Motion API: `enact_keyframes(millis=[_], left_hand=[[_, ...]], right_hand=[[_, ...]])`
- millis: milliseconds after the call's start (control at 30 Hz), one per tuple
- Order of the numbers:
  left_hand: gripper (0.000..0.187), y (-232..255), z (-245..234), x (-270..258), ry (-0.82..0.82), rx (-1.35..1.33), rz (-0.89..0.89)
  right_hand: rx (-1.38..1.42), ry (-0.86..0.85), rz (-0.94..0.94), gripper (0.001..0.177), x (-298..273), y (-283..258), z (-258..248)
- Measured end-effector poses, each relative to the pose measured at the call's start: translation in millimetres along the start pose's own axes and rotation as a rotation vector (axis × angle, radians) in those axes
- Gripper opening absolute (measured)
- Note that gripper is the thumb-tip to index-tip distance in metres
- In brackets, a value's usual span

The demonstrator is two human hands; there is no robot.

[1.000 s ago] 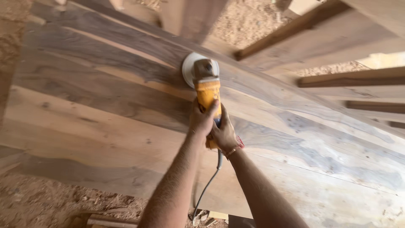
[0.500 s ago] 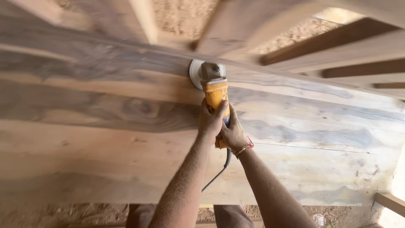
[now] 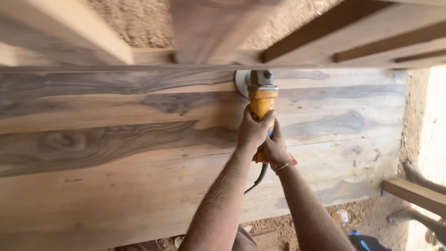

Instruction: The person uses a power sander to smooth a large wooden surface, moving the tool across the grain while periodically wiping the surface with their hand.

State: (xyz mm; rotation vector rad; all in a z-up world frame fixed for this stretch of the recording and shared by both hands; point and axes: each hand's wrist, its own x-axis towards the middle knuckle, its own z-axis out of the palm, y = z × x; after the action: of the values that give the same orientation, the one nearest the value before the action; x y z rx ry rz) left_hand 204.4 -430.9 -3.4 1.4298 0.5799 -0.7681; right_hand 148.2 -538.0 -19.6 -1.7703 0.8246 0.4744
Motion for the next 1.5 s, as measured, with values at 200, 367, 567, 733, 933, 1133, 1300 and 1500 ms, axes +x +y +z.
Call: enact_keyframes(millis=[200, 367, 567, 733, 933, 1133, 1300, 1500], left_hand=[[0.089, 13.6, 80.9, 10.3, -0.14, 0.211, -0.08], [0.087, 3.7, 79.6, 6.2, -0.024, 0.075, -0.057], [0.075, -41.0, -16.4, 18.8, 0.23, -0.308, 0.155], [0.071, -51.5, -118.8, 6.6, 0.291, -0.415, 0.148], [0.074, -48.0, -228.6, -13.7, 0.392, -0.517, 0.221], [0.077, -60.9, -281.9, -42.6, 0.417, -0.652, 0.078], [0.07, -82.4, -224.5, -47.8, 0.431, -0.583, 0.142], [0.067, -87.1, -89.7, -26.5, 0.336, -0.598, 0.273]], right_hand=[[0.258, 0.061, -0.064, 0.073, 16.6, 32.4, -68.8], [0.062, 0.024, -0.182, 0.076, 17.6, 37.3, -64.8], [-0.416, -0.125, -0.109, 0.083, -1.4, -16.8, 20.5], [-0.532, -0.244, -0.203, 0.081, -29.8, -49.1, 109.4], [-0.595, -0.383, -0.325, 0.081, -60.2, -96.2, 205.3], [-0.66, -0.46, -0.353, 0.081, -89.7, -115.0, 249.5], [-0.575, -0.495, -0.312, 0.08, -89.4, -86.3, 198.6], [-0.495, -0.335, -0.251, 0.081, -47.5, -18.1, 83.4]])
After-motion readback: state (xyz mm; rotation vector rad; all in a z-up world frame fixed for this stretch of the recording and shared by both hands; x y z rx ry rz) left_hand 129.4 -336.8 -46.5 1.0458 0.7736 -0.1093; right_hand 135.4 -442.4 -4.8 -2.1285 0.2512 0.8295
